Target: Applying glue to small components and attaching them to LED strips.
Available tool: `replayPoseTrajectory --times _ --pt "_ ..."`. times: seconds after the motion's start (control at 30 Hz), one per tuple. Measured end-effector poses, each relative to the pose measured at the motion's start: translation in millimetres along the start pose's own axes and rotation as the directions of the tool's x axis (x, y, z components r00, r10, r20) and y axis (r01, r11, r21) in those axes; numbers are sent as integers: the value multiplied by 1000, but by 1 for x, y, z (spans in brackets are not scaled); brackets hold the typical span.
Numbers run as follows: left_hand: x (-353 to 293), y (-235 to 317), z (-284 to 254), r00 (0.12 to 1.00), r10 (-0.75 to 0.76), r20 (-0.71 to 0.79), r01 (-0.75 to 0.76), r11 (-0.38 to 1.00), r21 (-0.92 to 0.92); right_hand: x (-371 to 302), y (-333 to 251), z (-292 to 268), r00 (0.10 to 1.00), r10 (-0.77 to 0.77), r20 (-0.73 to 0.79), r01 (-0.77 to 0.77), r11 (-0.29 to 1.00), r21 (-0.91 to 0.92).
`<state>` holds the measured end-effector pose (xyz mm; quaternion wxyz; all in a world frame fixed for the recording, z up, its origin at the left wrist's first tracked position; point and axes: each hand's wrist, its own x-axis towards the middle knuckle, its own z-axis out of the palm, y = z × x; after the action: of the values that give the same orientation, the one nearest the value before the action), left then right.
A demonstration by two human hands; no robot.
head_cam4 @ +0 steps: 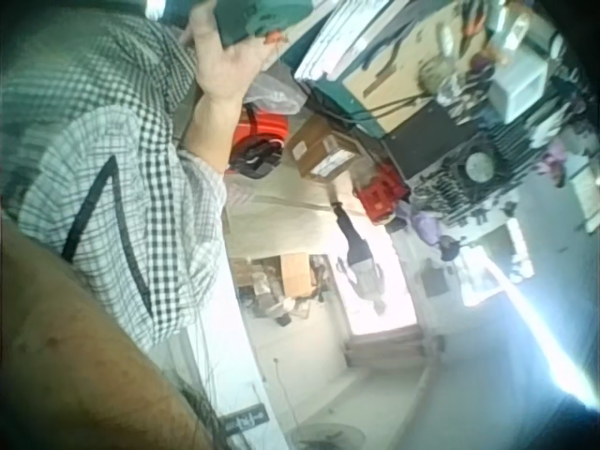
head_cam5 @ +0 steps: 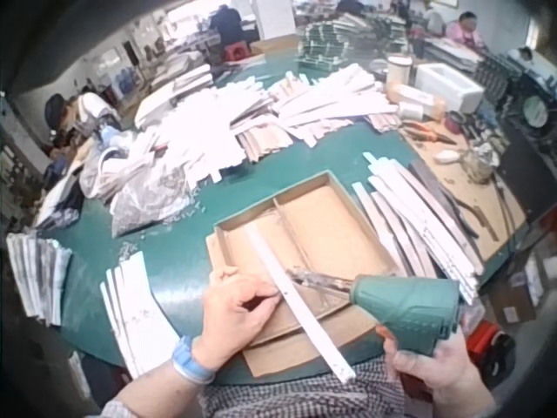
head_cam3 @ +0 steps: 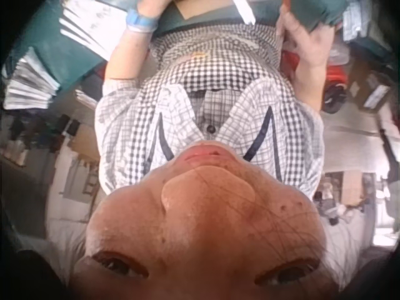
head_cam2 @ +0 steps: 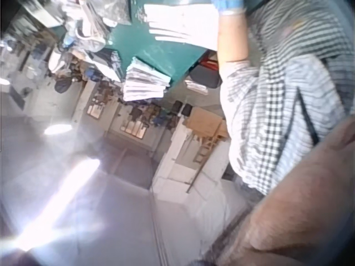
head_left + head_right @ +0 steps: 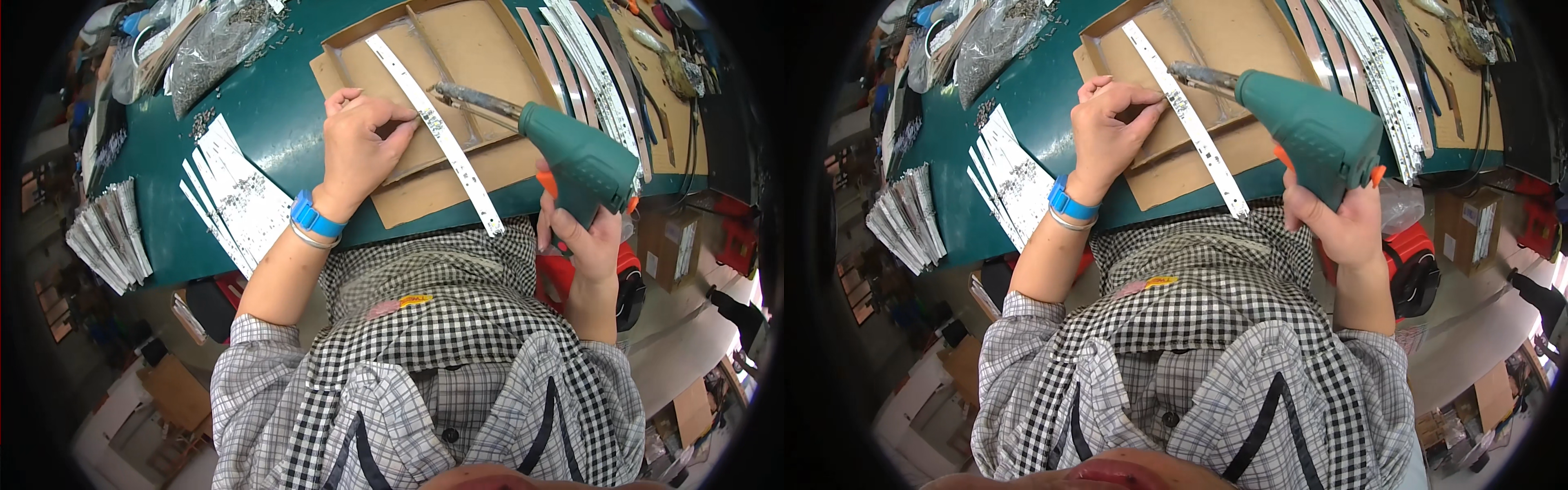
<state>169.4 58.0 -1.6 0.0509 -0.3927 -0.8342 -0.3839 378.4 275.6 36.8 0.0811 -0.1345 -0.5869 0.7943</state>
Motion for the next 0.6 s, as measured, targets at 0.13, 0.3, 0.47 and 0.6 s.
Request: replayPoseTrajectory --times 0.13,0.3,0.47,0.6 --pt "-1 -1 0 1000 -10 6 10 1000 -11 -3 0 -2 998 61 20 -61 998 -26" --pt "0 -1 1 1000 -12 13 12 1000 -24 -1 -5 8 996 94 6 -93 995 -31" --pt "-1 -2 1 1000 -22 6 22 999 -28 -1 -2 2 989 139 52 -136 989 -63" --pt "-1 -2 1 1000 -18 -3 18 999 -28 -2 -1 -2 983 177 51 -175 983 -49"
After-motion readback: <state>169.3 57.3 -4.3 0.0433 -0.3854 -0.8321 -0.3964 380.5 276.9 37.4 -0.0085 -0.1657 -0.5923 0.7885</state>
